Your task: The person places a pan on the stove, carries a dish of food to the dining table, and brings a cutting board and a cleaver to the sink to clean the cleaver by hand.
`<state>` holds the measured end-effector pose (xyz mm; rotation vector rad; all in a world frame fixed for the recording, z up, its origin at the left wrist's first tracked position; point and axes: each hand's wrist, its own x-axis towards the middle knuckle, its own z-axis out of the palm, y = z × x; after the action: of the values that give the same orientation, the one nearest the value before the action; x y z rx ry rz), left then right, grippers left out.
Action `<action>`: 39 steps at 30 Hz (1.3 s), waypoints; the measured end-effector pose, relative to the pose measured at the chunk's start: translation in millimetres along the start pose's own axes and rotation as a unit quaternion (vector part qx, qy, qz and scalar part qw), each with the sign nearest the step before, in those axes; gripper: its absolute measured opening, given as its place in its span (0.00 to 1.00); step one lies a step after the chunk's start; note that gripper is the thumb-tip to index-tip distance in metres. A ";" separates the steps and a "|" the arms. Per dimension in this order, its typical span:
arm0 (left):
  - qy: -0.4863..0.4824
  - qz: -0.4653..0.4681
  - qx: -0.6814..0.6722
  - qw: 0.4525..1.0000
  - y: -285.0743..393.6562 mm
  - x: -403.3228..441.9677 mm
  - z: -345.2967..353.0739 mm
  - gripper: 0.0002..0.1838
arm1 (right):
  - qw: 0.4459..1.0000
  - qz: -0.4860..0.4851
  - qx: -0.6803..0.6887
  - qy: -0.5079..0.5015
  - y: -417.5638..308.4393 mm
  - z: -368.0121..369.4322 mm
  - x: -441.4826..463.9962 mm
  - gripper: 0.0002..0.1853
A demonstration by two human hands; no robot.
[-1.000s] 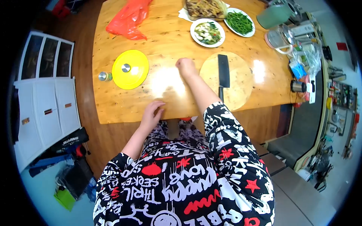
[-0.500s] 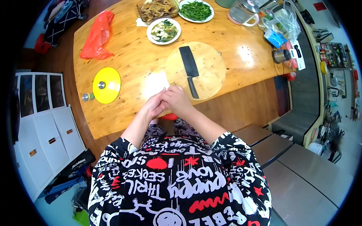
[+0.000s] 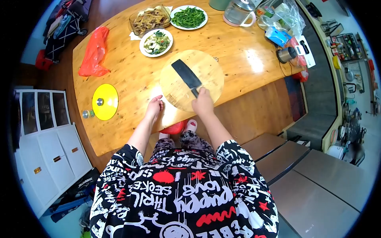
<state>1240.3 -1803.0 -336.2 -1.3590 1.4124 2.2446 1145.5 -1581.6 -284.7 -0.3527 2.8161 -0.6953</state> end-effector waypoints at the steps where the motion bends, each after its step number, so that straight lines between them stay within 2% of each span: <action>1: -0.001 0.003 0.019 1.000 1.0 4.3 0.0 0.18 | 0.999 0.025 -0.029 0.005 10.6 -7.9 3.7 0.23; 4: 0.020 0.013 0.082 0.996 -4.8 13.7 7.7 0.18 | 0.992 0.068 -0.108 -0.023 43.3 -38.0 24.0 0.20; 5: 0.032 0.027 0.117 0.992 -12.5 25.2 7.4 0.19 | 0.987 0.006 -0.160 0.021 66.3 -35.4 33.5 0.15; 6: 0.045 0.041 0.152 0.987 -18.6 34.8 6.9 0.21 | 0.986 0.030 -0.162 0.009 60.2 -52.6 42.5 0.15; 8: 0.055 0.086 0.234 0.967 -15.2 40.2 10.6 0.26 | 0.976 -0.074 -0.197 0.056 79.1 -65.3 64.6 0.18; 9: 0.062 0.109 0.274 0.953 -11.6 43.8 11.7 0.29 | 0.990 -0.048 -0.130 0.002 84.5 -71.8 76.4 0.21; 11: 0.076 0.151 0.353 0.920 -4.2 46.0 12.3 0.36 | 0.991 -0.073 -0.111 0.023 110.5 -56.1 92.6 0.22; 13: 0.080 0.140 0.440 0.883 15.4 37.1 16.2 0.40 | 0.992 -0.078 -0.101 0.017 124.3 -36.1 99.6 0.24; 15: 0.070 0.076 0.532 0.840 48.8 11.7 30.8 0.40 | 0.989 -0.096 -0.106 0.029 116.5 -25.9 90.1 0.24; 17: 0.074 0.088 0.538 0.835 46.3 12.6 29.9 0.40 | 0.991 -0.106 -0.072 0.031 106.0 -24.7 78.9 0.23; 24: 0.056 0.140 0.518 0.842 22.5 9.3 18.4 0.40 | 0.998 0.024 -0.025 0.050 86.4 -21.6 47.4 0.24; 28: 0.002 0.123 0.528 0.841 19.6 -5.7 15.2 0.40 | 0.996 0.060 0.010 0.073 94.5 -27.1 -7.0 0.24; 30: -0.015 0.123 0.582 0.803 15.6 -9.8 18.1 0.41 | 0.992 0.080 0.016 0.095 99.3 -21.6 -36.2 0.23; 34: -0.042 0.131 0.638 0.758 10.8 -17.5 37.8 0.41 | 0.960 0.165 0.154 0.165 114.0 -0.4 -87.0 0.20; 35: -0.039 0.121 0.624 0.771 11.3 -21.0 41.9 0.39 | 0.954 0.180 0.153 0.183 115.9 2.3 -94.4 0.19; 38: -0.068 0.174 0.605 0.774 7.3 -7.5 35.7 0.37 | 0.929 0.223 0.233 0.180 125.9 7.1 -112.6 0.18; 39: -0.076 0.173 0.600 0.777 11.7 -7.1 37.3 0.36 | 0.952 0.193 0.145 0.190 124.6 5.5 -116.5 0.16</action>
<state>1215.3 -1778.0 -318.1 -0.4542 2.4337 0.9534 1235.1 -1444.0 -331.4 0.4173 2.9209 -1.1588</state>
